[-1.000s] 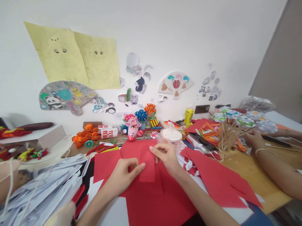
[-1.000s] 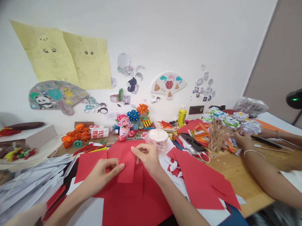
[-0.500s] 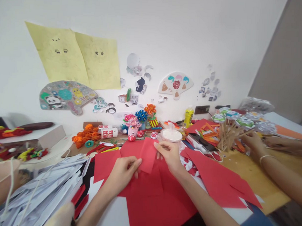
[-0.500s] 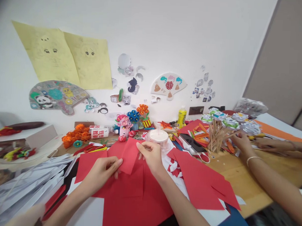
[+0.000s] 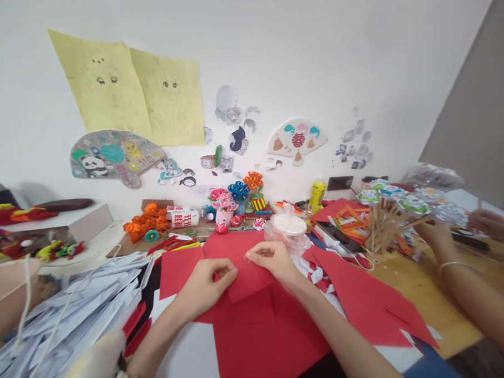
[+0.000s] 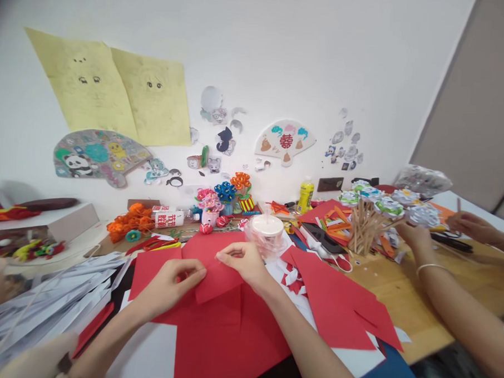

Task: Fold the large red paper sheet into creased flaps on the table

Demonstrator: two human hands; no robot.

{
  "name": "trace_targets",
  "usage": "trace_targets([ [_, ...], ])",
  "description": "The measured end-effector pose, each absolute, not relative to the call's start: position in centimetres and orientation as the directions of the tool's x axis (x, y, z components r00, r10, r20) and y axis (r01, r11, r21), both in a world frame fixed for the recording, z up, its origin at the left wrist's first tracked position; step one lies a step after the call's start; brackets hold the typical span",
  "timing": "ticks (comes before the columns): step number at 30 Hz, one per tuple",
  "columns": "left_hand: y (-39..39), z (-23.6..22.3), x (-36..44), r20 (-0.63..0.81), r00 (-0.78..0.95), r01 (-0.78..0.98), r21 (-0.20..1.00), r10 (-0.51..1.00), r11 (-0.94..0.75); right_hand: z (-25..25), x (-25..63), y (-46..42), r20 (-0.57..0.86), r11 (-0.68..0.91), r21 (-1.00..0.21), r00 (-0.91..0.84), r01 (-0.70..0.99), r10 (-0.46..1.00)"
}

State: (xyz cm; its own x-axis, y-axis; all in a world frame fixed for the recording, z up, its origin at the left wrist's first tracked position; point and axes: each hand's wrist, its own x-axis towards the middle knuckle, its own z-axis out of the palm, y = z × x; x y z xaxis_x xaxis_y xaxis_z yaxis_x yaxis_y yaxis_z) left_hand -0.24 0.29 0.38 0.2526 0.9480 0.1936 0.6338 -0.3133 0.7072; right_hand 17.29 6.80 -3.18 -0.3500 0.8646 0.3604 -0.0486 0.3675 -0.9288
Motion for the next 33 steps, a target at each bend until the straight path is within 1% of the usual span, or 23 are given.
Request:
trace_targets([
  [3,0.1,0.2,0.4,0.215,0.253,0.654,0.68,0.943,-0.33,-3.5,17.2,6.7,0.387,0.412,-0.911,-0.384,-0.019,0.838],
  [6,0.1,-0.1,0.8,0.245,0.252,0.623,0.699,0.936,-0.351,-3.5,17.0,6.6,0.406,0.453,-0.891,-0.416,0.016,0.814],
  [11,0.2,0.1,0.6,0.305,0.157,0.619,0.711,0.939,-0.334,-3.4,17.2,6.7,0.329,0.364,-0.931,-0.439,-0.003,0.836],
  [15,0.2,0.0,0.6,0.235,0.185,0.603,0.739,0.954,-0.299,-3.4,17.2,6.7,0.334,0.376,-0.927,-0.427,0.015,0.84],
  [19,0.3,-0.3,0.9,0.193,0.227,0.594,0.75,0.955,-0.292,-3.3,17.1,6.4,0.35,0.397,-0.918,-0.48,-0.004,0.804],
  [26,0.7,-0.6,1.1,0.152,0.205,0.583,0.774,0.967,-0.246,-3.0,17.0,6.0,0.324,0.354,-0.935,-0.494,-0.034,0.807],
  [30,0.8,-0.4,0.4,0.143,0.242,0.572,0.778,0.96,-0.26,-3.0,17.5,6.4,0.323,0.352,-0.936,-0.431,-0.013,0.842],
  [33,1.0,-0.1,-1.2,0.132,0.28,0.571,0.774,0.951,-0.275,-3.1,17.8,6.9,0.316,0.329,-0.944,-0.377,-0.032,0.871],
])
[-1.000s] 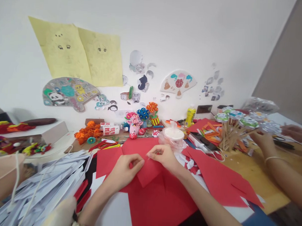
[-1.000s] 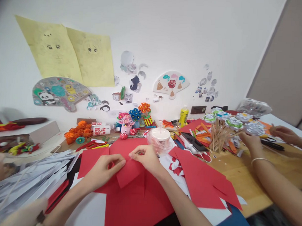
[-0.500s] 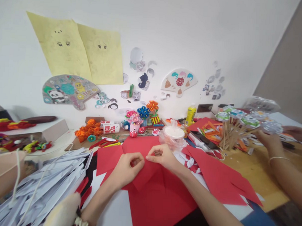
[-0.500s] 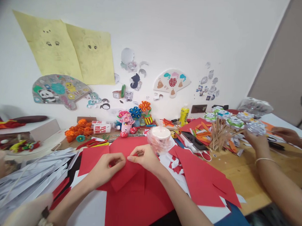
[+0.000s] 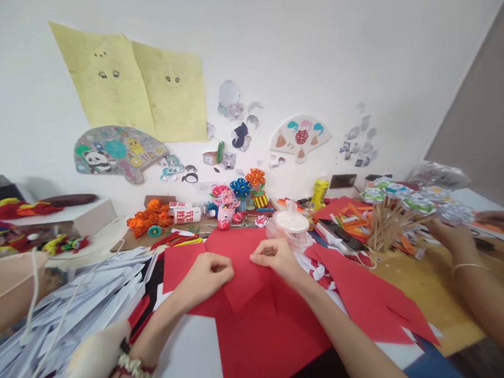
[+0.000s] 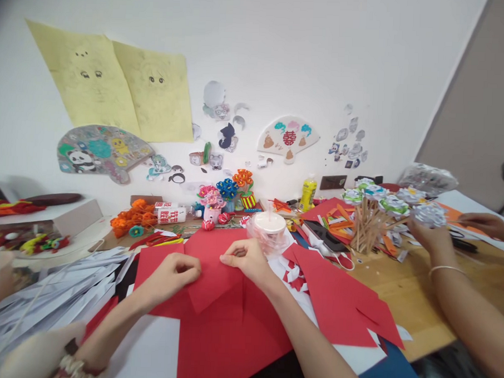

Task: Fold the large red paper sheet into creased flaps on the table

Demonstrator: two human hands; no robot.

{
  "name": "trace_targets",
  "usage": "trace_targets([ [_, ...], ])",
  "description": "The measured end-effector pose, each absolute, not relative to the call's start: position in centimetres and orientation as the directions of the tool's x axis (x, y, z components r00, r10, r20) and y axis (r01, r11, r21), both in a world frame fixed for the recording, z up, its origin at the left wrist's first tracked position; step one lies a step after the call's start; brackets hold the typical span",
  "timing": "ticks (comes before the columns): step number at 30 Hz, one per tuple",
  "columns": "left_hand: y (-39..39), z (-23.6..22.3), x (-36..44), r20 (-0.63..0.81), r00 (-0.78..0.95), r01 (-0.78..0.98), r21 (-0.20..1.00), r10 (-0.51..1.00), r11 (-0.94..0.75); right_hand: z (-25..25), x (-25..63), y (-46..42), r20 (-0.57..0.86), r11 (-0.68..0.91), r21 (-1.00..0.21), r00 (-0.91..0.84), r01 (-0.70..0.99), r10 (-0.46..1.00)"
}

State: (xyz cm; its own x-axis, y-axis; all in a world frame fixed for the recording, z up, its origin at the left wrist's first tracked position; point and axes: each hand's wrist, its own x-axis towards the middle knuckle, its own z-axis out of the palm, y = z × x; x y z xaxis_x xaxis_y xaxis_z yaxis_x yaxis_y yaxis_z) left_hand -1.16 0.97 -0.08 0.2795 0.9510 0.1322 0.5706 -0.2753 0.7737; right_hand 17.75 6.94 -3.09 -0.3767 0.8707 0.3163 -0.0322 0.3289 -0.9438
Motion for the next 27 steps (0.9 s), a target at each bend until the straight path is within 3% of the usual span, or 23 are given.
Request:
trace_targets([
  [4,1.3,0.6,-3.2,0.125,0.225,0.598,0.765,0.966,-0.238,-3.2,17.8,7.3,0.325,0.318,-0.946,-0.277,-0.07,0.904],
  [8,1.2,0.9,-2.9,0.246,0.096,0.599,0.76,0.964,-0.254,-3.3,17.5,7.3,0.334,0.322,-0.943,-0.25,-0.088,0.909],
  [12,1.2,0.2,-1.8,0.26,0.11,0.641,0.719,0.959,-0.269,-3.4,17.3,7.4,0.355,0.346,-0.935,-0.242,-0.081,0.903],
  [17,1.8,-0.6,-2.2,0.323,0.039,0.614,0.739,0.946,-0.278,-3.4,17.3,6.9,0.29,0.315,-0.949,-0.433,-0.015,0.854],
  [21,1.8,-0.6,-2.3,0.256,0.137,0.579,0.763,0.957,-0.287,-3.5,17.1,6.3,0.226,0.314,-0.949,-0.637,0.027,0.737],
  [27,1.2,-0.2,-1.2,0.234,0.169,0.58,0.762,0.957,-0.289,-3.5,16.9,6.2,0.279,0.391,-0.92,-0.647,0.032,0.71],
])
